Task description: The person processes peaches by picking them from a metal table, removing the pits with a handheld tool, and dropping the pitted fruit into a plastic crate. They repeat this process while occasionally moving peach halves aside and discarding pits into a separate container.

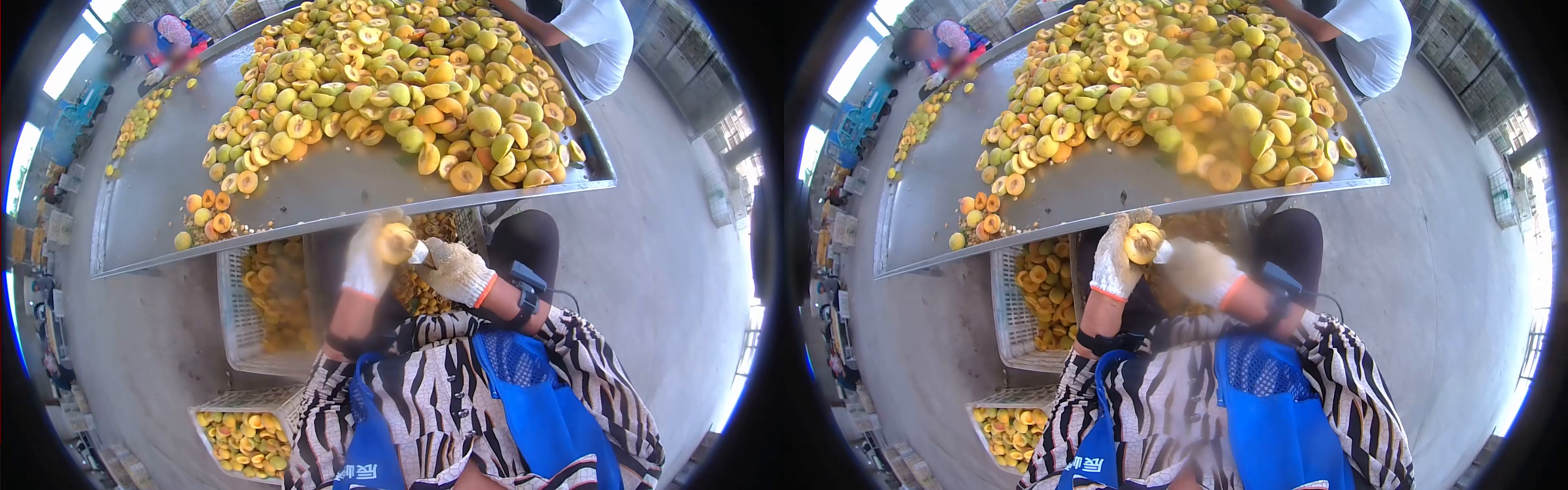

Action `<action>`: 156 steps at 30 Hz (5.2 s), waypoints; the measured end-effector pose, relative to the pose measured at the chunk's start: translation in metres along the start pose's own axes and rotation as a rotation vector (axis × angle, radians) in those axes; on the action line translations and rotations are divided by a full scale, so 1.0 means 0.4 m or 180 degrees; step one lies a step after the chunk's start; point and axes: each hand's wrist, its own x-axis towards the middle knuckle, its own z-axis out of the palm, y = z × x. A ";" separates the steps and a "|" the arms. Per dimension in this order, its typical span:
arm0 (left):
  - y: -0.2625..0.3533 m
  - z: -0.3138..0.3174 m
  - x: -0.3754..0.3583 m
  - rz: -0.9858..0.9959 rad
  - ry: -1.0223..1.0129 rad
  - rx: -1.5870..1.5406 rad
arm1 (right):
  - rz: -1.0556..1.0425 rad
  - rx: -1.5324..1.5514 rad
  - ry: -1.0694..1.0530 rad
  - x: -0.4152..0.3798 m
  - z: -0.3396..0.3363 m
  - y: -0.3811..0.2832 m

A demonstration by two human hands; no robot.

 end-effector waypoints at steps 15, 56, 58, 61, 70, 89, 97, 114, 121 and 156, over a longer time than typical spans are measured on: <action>-0.082 0.030 -0.020 0.0156 0.0506 0.1493 | 0.0036 0.0292 -0.0594 -0.036 0.027 0.044; -0.105 0.037 -0.004 0.0284 -0.0412 0.0855 | -0.0701 0.0177 -0.0819 0.000 0.116 0.146; -0.103 0.038 -0.010 0.0262 -0.0401 0.0854 | -0.0687 0.0688 -0.0980 -0.015 0.093 0.135; -0.098 0.035 -0.020 0.0157 -0.0460 0.0788 | -0.0201 0.1386 -0.1379 -0.044 0.042 0.094; -0.206 -0.070 0.066 0.0924 -0.0201 0.1076 | -0.0156 0.1388 -0.0737 -0.053 0.066 0.055; -0.128 -0.066 0.017 0.0284 -0.0934 0.1483 | -0.0063 0.1343 -0.1271 -0.038 0.097 0.085; -0.159 -0.002 0.015 -0.0089 0.0195 -0.0532 | 0.0047 0.1807 -0.1016 -0.055 0.089 0.061; -0.147 0.021 -0.024 -0.0212 0.0022 -0.0078 | 0.0408 0.4194 -0.2280 -0.040 0.171 0.200; -0.154 0.032 -0.008 -0.0714 0.0024 -0.0772 | 0.0880 0.7173 -0.3167 -0.021 0.166 0.267; 0.104 -0.702 -0.380 0.1482 0.2948 -0.0482 | 0.0600 0.3514 -0.0487 -0.009 0.088 0.143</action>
